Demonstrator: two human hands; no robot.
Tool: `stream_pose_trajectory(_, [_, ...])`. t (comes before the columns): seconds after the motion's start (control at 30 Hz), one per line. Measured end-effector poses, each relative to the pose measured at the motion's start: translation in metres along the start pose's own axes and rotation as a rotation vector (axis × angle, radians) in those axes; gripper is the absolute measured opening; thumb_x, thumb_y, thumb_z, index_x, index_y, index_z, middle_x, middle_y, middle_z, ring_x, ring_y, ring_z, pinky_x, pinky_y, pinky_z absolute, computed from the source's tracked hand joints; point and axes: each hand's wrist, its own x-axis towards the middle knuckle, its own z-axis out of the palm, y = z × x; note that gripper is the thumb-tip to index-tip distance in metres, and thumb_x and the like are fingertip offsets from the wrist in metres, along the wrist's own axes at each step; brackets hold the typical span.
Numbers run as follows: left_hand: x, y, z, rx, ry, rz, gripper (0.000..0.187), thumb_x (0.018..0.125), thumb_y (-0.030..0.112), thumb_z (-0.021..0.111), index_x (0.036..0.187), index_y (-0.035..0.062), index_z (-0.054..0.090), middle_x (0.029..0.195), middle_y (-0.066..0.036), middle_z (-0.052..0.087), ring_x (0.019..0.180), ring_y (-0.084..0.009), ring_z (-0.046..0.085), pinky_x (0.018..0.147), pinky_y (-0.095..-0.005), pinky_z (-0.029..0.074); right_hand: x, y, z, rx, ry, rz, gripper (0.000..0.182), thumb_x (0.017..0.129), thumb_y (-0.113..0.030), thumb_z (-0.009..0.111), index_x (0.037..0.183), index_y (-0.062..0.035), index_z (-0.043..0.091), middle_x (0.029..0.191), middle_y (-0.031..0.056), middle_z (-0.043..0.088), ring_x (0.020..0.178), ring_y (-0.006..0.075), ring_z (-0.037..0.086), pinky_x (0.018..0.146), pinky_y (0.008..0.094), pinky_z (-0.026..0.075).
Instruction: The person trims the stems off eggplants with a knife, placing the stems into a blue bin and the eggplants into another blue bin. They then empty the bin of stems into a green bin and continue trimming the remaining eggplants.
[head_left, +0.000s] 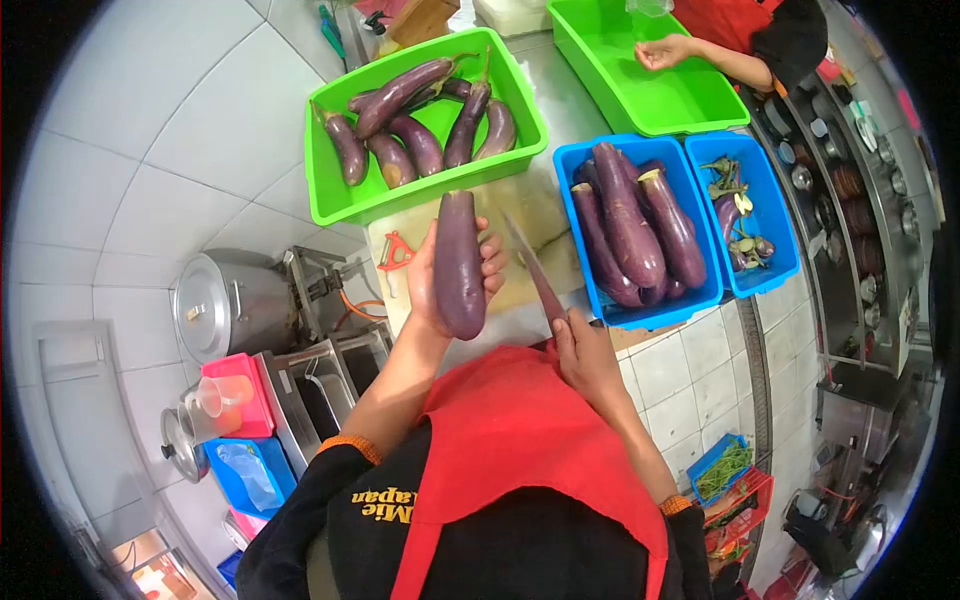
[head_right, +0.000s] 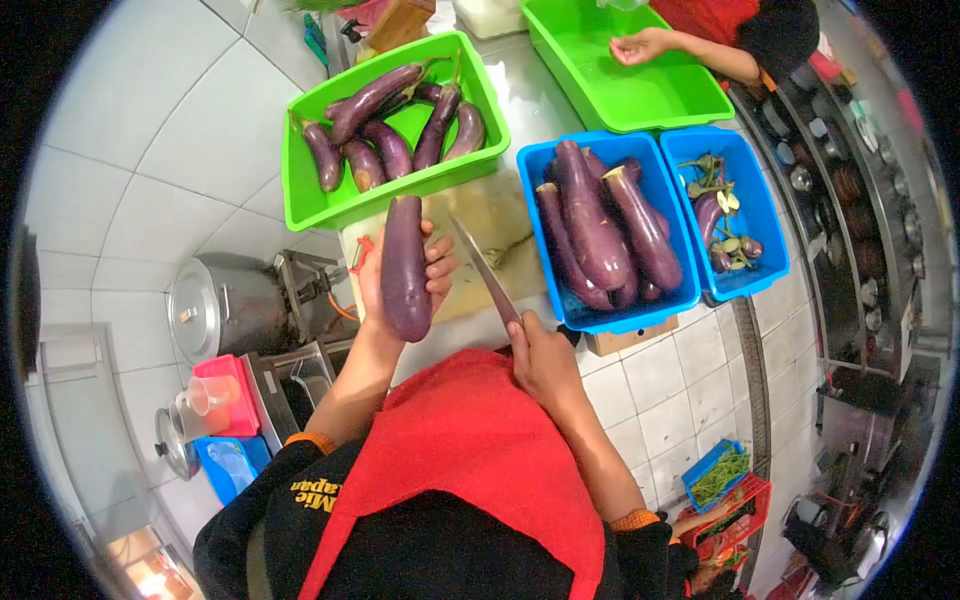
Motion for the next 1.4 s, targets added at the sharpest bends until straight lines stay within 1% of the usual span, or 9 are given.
stream_pose_trajectory(0.43, [0.038,-0.074,-0.028,0.857,0.283,0.020,0.050,0.106,0.039,0.044,0.148,0.0110,0.043,0.125,-0.013,0.058,0.117,-0.0267,0.055,0.100,-0.0421,0.045,-0.024,-0.003,-0.071,0.657,0.152,0.064,0.064,0.074,-0.026,0.087,0.127,-0.0042,0.058,0.108,0.0055,0.065,0.094,0.0159,0.063,0.084,0.0323,0.051])
stream_pose_trajectory(0.5, [0.050,-0.067,-0.056,2.344,0.396,0.346,0.051,0.097,0.030,0.060,0.143,0.0105,0.048,0.126,-0.017,0.055,0.119,-0.0364,0.050,0.101,-0.0462,0.041,-0.029,0.002,-0.098,0.963,0.224,0.194,0.054,0.075,-0.014,0.087,0.122,-0.0070,0.062,0.107,0.0027,0.063,0.085,0.0112,0.058,0.077,0.0267,0.049])
stream_pose_trajectory(0.53, [0.046,-0.071,-0.079,2.483,0.390,0.488,0.050,0.088,0.027,0.068,0.133,0.0083,0.056,0.119,-0.018,0.055,0.116,-0.0410,0.048,0.095,-0.0479,0.039,-0.025,0.011,-0.111,0.825,0.352,0.125,0.053,0.075,-0.013,0.087,0.122,-0.0068,0.062,0.106,0.0022,0.062,0.085,0.0125,0.060,0.077,0.0279,0.050])
stream_pose_trajectory(0.67, [0.042,-0.077,-0.097,2.515,0.285,0.409,0.034,0.089,0.012,0.065,0.123,0.0059,0.059,0.115,-0.017,0.054,0.111,-0.0400,0.050,0.093,-0.0465,0.041,0.015,0.034,-0.171,0.206,0.795,-0.095,0.052,0.078,-0.015,0.084,0.122,-0.0028,0.060,0.107,0.0137,0.068,0.094,0.0302,0.069,0.079,0.0404,0.053])
stream_pose_trajectory(0.83, [0.053,-0.082,-0.076,2.144,0.501,0.649,0.032,0.088,0.001,0.064,0.121,0.0026,0.060,0.110,-0.015,0.055,0.099,-0.0342,0.056,0.084,-0.0414,0.047,0.079,0.093,-0.189,-0.220,0.643,-0.205,0.044,0.082,-0.008,0.073,0.123,0.0001,0.058,0.107,0.0270,0.067,0.099,0.0470,0.063,0.087,0.0478,0.051])
stream_pose_trajectory(0.97, [0.076,-0.101,0.036,1.937,0.512,0.821,0.032,0.089,0.000,0.064,0.120,0.0010,0.060,0.109,-0.014,0.058,0.097,-0.0280,0.058,0.083,-0.0387,0.049,0.083,0.103,-0.188,0.124,0.603,-0.149,0.043,0.085,-0.012,0.072,0.125,-0.0022,0.058,0.112,0.0275,0.065,0.101,0.0468,0.062,0.087,0.0465,0.049])
stream_pose_trajectory(1.13, [0.176,-0.184,0.098,1.999,-0.225,0.694,0.042,0.083,0.013,0.074,0.121,0.0023,0.061,0.104,-0.019,0.061,0.099,-0.0368,0.060,0.089,-0.0426,0.047,0.075,0.119,-0.180,0.412,0.870,0.050,0.033,0.088,-0.007,0.071,0.119,-0.0021,0.062,0.105,0.0138,0.072,0.100,0.0268,0.069,0.088,0.0381,0.052])
stream_pose_trajectory(1.3, [0.193,-0.189,0.108,2.196,-0.156,0.634,0.054,0.078,0.023,0.079,0.125,0.0032,0.060,0.106,-0.019,0.060,0.105,-0.0377,0.056,0.092,-0.0466,0.043,0.026,0.143,-0.203,0.471,0.944,0.087,0.028,0.093,-0.009,0.068,0.119,-0.0018,0.062,0.104,0.0093,0.072,0.099,0.0182,0.066,0.091,0.0327,0.051])
stream_pose_trajectory(1.4, [0.156,-0.134,0.099,2.397,0.066,0.546,0.032,0.078,0.019,0.077,0.102,0.0047,0.061,0.099,-0.017,0.061,0.099,-0.0385,0.058,0.086,-0.0473,0.045,-0.009,0.154,-0.206,0.382,0.995,0.291,0.029,0.097,-0.017,0.066,0.121,-0.0019,0.059,0.097,0.0081,0.070,0.072,0.0115,0.063,0.064,0.0261,0.052])
